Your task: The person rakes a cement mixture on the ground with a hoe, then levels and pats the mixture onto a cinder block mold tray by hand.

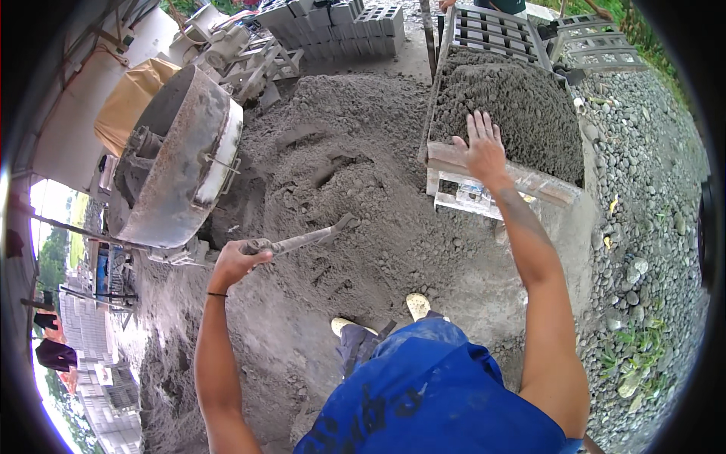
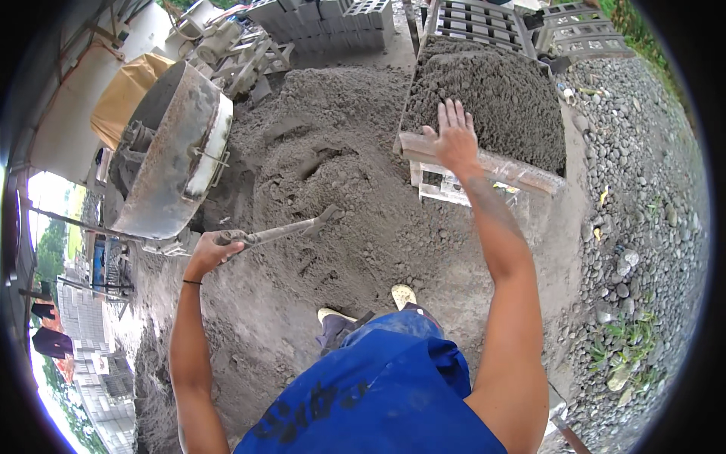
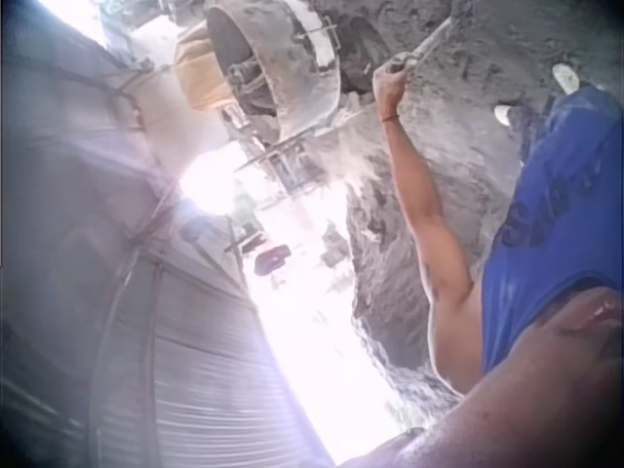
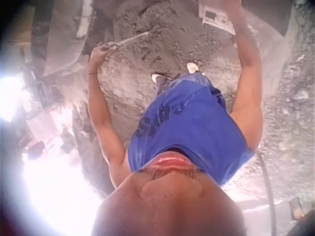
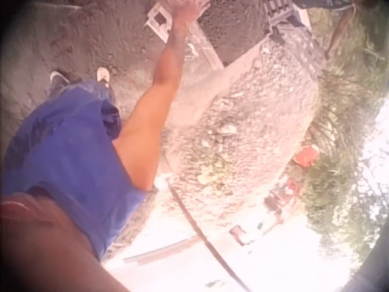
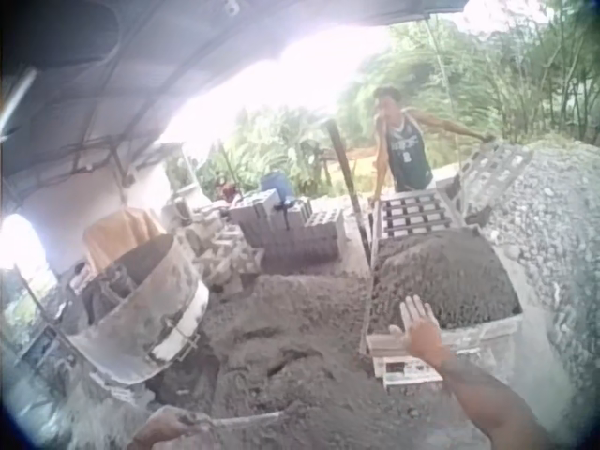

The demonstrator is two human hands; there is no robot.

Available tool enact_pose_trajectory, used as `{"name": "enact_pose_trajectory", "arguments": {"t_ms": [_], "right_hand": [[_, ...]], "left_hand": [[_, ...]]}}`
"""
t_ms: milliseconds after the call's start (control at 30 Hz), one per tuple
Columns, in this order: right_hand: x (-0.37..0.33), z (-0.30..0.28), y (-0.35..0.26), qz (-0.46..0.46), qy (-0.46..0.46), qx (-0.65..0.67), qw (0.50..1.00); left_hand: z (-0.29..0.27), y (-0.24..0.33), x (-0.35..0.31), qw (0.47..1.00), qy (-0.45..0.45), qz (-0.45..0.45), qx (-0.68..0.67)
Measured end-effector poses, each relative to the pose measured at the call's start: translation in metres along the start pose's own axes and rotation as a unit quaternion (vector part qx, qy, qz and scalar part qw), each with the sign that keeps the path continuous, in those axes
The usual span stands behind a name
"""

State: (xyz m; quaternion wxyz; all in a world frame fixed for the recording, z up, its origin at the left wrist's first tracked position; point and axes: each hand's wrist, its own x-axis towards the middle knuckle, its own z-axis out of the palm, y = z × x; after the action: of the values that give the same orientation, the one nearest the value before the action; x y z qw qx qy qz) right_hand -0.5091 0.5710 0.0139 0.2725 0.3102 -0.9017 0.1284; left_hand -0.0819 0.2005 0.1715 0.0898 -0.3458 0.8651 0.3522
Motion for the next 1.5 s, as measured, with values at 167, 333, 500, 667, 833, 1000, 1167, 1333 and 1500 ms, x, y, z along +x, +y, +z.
{"name": "enact_pose_trajectory", "arguments": {"t_ms": [167,333,500,667,833,1000,1167,1333,1500], "right_hand": [[-0.013,-0.004,0.027,-0.073,-0.102,0.0,0.992],[-0.013,0.002,0.012,-0.063,-0.028,0.0,0.998],[-0.02,0.002,0.015,-0.113,-0.117,0.014,0.987],[-0.033,-0.014,0.026,-0.147,-0.123,0.015,0.981],[-0.035,-0.02,0.03,-0.167,-0.101,-0.034,0.98],[-0.031,-0.027,0.058,-0.149,-0.139,-0.032,0.978],[-0.037,-0.04,0.085,-0.158,-0.158,-0.059,0.973],[-0.045,-0.018,0.063,-0.083,-0.096,-0.072,0.989],[-0.034,-0.005,0.035,-0.024,-0.11,-0.022,0.993]], "left_hand": [[0.003,0.002,-0.007,1.0,0.009,0.004,0.01],[0.006,0.003,-0.008,1.0,0.017,0.0,0.009],[0.01,0.003,-0.01,1.0,0.024,0.002,0.003],[0.008,-0.003,-0.011,0.996,0.048,-0.025,0.072],[0.01,0.004,-0.013,0.999,0.032,0.005,0.03],[0.007,0.002,-0.01,0.999,0.021,-0.01,0.029],[0.011,0.004,-0.014,0.999,0.03,0.0,0.032],[0.006,0.004,-0.014,0.998,0.038,-0.008,0.052],[0.004,0.008,-0.012,0.995,0.035,-0.031,0.091]]}}
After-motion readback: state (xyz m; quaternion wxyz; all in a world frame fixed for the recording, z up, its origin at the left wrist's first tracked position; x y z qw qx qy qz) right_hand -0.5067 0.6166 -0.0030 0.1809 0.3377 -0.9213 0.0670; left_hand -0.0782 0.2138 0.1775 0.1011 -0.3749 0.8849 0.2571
